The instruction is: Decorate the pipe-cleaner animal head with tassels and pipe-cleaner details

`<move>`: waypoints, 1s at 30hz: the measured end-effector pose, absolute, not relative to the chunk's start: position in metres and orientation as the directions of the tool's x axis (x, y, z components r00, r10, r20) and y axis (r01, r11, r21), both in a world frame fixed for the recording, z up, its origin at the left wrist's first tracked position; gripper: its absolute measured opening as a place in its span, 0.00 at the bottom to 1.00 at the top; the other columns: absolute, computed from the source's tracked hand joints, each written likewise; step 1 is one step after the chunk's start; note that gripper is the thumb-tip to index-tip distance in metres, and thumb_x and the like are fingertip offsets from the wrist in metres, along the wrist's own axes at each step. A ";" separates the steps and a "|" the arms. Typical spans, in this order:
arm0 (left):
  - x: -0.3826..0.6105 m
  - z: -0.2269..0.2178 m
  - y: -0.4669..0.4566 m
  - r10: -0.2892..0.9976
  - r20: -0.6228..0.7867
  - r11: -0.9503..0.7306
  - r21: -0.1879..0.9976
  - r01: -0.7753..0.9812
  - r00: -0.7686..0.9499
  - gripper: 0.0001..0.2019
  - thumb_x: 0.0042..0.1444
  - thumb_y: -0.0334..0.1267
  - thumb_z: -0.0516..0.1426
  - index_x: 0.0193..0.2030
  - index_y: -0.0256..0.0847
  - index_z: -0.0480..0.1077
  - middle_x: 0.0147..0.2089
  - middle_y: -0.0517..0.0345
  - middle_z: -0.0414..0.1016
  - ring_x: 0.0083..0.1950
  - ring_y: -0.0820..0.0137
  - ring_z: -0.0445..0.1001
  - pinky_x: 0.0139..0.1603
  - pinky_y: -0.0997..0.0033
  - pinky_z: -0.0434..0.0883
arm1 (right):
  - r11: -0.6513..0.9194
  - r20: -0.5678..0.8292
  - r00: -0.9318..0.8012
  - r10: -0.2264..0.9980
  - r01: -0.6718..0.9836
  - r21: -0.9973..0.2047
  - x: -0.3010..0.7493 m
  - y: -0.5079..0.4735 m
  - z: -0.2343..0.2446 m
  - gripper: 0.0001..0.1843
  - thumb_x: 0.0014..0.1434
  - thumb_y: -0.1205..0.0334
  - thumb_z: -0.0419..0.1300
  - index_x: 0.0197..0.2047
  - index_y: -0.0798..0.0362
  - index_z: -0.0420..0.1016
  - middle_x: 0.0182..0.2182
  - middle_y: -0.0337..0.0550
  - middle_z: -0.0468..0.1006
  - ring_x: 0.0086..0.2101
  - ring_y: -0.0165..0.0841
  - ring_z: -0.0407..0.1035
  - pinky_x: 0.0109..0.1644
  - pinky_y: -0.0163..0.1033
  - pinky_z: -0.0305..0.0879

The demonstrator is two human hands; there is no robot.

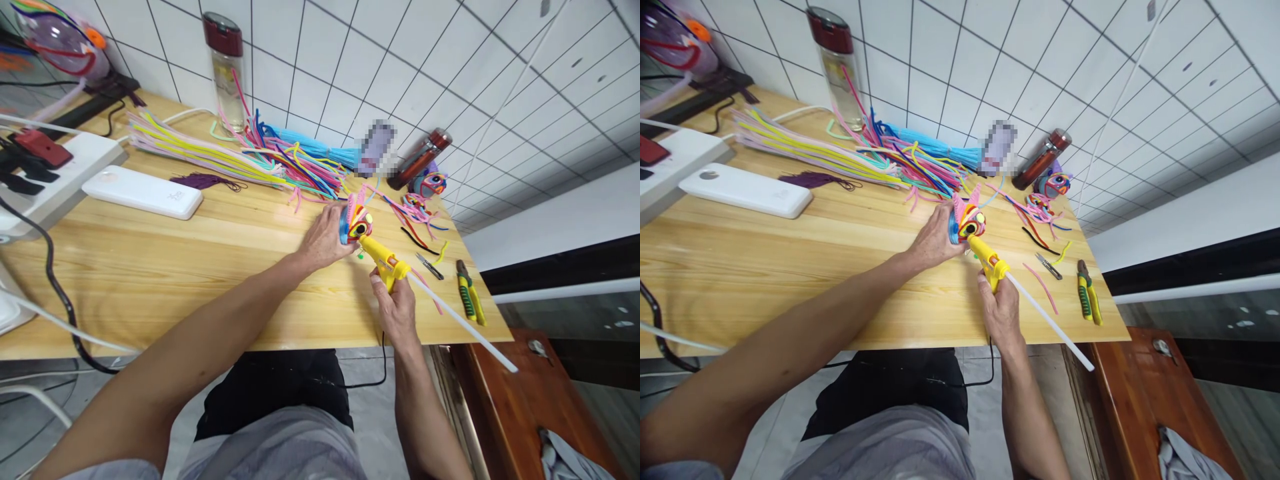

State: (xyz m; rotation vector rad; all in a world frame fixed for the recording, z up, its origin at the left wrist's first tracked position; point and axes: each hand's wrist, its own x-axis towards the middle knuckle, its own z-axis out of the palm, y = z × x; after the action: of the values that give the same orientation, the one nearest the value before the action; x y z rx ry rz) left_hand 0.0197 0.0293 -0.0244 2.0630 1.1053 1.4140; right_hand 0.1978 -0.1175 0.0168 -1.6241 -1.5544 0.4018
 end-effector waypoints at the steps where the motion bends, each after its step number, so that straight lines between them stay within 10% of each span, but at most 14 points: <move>1: 0.020 -0.025 0.029 0.788 0.590 -0.607 0.699 0.379 0.174 0.45 0.49 0.37 0.72 0.71 0.41 0.57 0.72 0.37 0.68 0.75 0.47 0.69 0.77 0.44 0.69 | 0.111 0.307 0.183 0.934 0.668 -0.736 0.198 -0.117 0.017 0.14 0.68 0.47 0.63 0.43 0.49 0.79 0.34 0.41 0.81 0.35 0.39 0.71 0.42 0.45 0.65; 21: 0.020 -0.026 0.030 0.782 0.600 -0.613 0.689 0.385 0.170 0.45 0.50 0.39 0.73 0.71 0.40 0.58 0.71 0.37 0.68 0.75 0.47 0.69 0.76 0.44 0.69 | 0.100 0.306 0.207 0.929 0.657 -0.747 0.196 -0.120 0.016 0.13 0.67 0.48 0.64 0.43 0.49 0.80 0.36 0.42 0.83 0.36 0.39 0.73 0.44 0.46 0.68; 30: 0.020 -0.025 0.031 0.781 0.600 -0.614 0.686 0.390 0.175 0.45 0.50 0.39 0.73 0.71 0.42 0.58 0.70 0.40 0.69 0.73 0.48 0.70 0.76 0.46 0.70 | 0.218 0.329 0.290 0.899 0.355 -0.909 0.204 -0.115 0.036 0.14 0.67 0.51 0.64 0.50 0.50 0.79 0.48 0.50 0.86 0.34 0.36 0.76 0.39 0.44 0.71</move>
State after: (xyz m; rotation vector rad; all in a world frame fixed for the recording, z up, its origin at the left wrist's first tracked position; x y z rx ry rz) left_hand 0.0201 0.0306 -0.0253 2.0815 1.1072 1.4228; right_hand 0.2036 -0.1146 0.0359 -1.3581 -1.2828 0.5727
